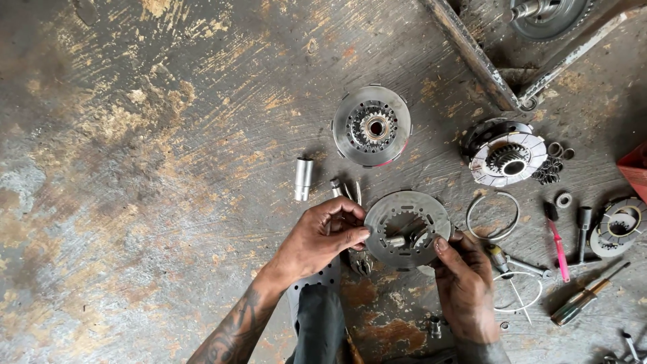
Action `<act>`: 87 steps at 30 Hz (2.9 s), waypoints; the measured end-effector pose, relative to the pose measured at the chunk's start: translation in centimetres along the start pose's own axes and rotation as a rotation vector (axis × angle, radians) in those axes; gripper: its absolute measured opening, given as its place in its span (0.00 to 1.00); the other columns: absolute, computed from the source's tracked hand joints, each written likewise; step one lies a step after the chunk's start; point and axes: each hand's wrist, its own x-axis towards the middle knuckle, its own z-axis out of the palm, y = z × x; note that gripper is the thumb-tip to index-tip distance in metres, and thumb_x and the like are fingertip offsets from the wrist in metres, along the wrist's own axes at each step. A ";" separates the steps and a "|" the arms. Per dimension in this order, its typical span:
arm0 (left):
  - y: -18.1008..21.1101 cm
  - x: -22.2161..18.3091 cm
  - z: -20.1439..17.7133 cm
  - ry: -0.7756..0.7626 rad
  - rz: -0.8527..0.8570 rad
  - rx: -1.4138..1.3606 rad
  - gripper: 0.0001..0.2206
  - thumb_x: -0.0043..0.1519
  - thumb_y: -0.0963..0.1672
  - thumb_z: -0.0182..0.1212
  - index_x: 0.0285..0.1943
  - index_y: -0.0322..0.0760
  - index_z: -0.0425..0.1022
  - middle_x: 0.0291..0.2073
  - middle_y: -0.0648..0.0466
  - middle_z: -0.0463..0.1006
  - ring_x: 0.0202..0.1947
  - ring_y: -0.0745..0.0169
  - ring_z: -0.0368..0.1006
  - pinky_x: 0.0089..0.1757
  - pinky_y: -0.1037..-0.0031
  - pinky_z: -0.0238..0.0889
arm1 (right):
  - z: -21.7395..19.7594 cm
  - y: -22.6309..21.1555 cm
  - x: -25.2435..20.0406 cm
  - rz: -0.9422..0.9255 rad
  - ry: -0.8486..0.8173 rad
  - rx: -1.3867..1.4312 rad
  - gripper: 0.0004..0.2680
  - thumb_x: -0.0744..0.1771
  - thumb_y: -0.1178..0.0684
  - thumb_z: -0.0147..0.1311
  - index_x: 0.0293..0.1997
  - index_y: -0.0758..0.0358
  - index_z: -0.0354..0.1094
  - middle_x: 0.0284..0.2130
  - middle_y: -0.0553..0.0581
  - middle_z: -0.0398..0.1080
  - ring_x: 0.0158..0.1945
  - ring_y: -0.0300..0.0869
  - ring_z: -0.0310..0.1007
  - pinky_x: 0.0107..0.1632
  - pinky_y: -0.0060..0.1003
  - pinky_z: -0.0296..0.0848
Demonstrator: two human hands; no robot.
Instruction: The person sits on the floor of a motorcycle repair workshop and assembles a clutch, stacking friction discs and steel plates alternately into the clutch hub and basket by hand, aligning each plate and pressing the stack together.
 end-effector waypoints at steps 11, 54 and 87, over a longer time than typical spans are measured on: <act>0.7 -0.8 -0.8 0.064 0.008 0.248 0.09 0.59 0.42 0.69 0.45 0.34 0.77 0.26 0.53 0.80 0.27 0.69 0.74 0.30 0.77 0.67 | 0.7 0.7 -0.3 -0.017 -0.045 -0.199 0.08 0.67 0.60 0.55 0.46 0.75 0.68 0.37 0.66 0.73 0.41 0.48 0.72 0.48 0.41 0.71; 2.2 -2.4 -5.3 0.141 -0.050 0.137 0.10 0.59 0.40 0.67 0.48 0.32 0.77 0.28 0.51 0.78 0.30 0.66 0.76 0.35 0.74 0.77 | 5.5 1.6 1.8 0.286 0.052 -0.095 0.18 0.66 0.64 0.48 0.64 0.79 0.60 0.48 0.69 0.69 0.48 0.52 0.69 0.57 0.46 0.68; 2.2 -2.6 -4.8 0.184 0.449 0.202 0.10 0.58 0.35 0.65 0.43 0.42 0.81 0.51 0.52 0.76 0.46 0.65 0.77 0.47 0.76 0.77 | 7.1 0.0 -2.6 -1.153 -0.229 -0.966 0.09 0.60 0.58 0.67 0.39 0.48 0.77 0.47 0.51 0.70 0.57 0.47 0.71 0.66 0.47 0.77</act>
